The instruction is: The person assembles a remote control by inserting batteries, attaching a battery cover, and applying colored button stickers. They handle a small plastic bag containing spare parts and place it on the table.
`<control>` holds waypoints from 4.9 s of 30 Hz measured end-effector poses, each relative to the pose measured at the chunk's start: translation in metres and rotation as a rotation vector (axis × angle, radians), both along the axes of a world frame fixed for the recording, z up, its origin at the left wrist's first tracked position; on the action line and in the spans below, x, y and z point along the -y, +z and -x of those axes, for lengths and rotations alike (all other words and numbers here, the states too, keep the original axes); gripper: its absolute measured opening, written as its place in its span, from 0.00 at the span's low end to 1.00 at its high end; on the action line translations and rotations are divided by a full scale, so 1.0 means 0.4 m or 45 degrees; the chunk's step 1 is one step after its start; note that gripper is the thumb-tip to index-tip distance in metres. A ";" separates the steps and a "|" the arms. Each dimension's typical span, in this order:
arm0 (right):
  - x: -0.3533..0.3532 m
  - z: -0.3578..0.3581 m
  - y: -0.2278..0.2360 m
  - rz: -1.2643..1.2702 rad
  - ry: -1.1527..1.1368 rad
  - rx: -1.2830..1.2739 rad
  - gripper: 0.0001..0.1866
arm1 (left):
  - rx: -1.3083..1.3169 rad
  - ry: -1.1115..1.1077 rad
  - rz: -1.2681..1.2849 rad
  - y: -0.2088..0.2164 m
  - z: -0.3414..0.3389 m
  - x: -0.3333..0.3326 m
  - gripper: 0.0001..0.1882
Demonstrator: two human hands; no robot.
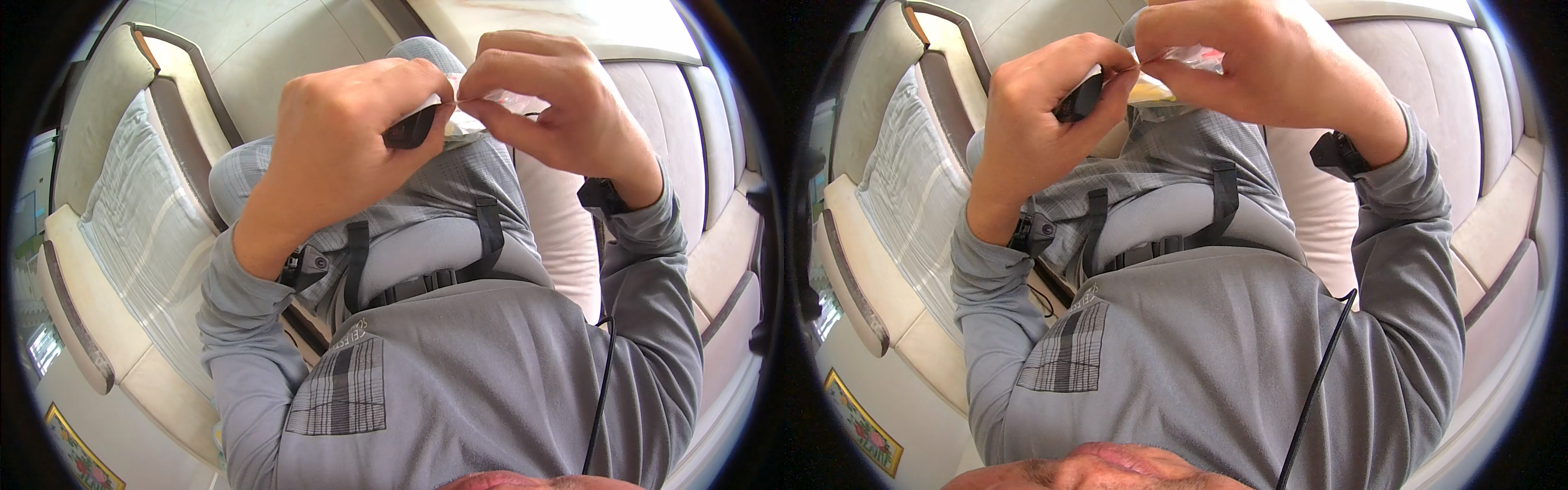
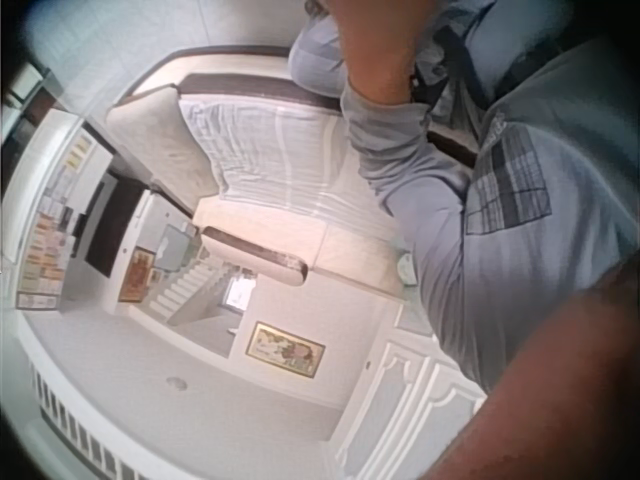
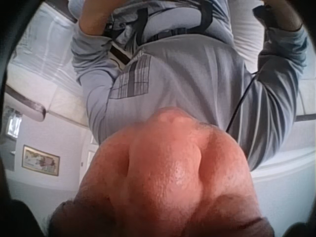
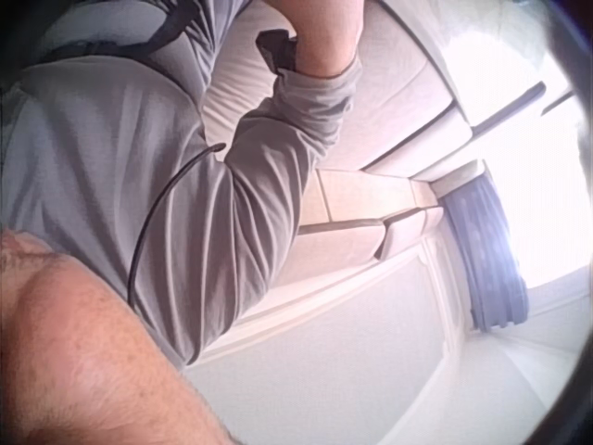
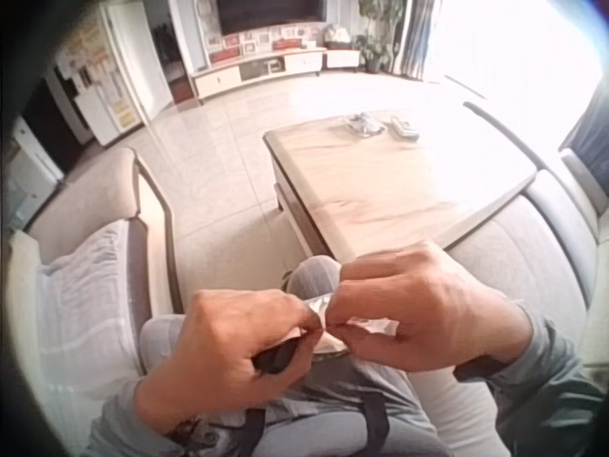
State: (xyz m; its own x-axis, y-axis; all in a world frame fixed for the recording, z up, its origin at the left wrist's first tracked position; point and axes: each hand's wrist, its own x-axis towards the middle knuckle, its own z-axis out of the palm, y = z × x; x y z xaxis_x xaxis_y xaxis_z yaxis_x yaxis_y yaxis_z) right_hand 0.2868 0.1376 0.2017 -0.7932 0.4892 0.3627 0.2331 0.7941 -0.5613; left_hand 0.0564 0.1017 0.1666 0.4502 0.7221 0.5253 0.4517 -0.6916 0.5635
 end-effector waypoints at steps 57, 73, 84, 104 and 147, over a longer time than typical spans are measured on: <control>-0.062 -0.143 -0.008 0.099 -0.199 -0.008 0.03 | -0.016 0.178 0.266 0.000 0.115 0.013 0.07; -0.069 -0.153 -0.023 0.070 -0.199 -0.019 0.03 | 0.078 0.225 0.259 -0.015 0.124 0.010 0.05; -0.070 -0.156 -0.031 0.073 -0.274 -0.006 0.04 | 0.067 0.268 0.270 -0.017 0.139 0.012 0.06; -0.078 -0.158 -0.045 0.088 -0.295 -0.012 0.05 | 0.072 0.397 0.313 -0.021 0.161 0.014 0.08; -0.077 -0.131 -0.079 -0.173 -0.332 -0.160 0.09 | 0.069 0.202 0.460 -0.033 0.159 0.035 0.07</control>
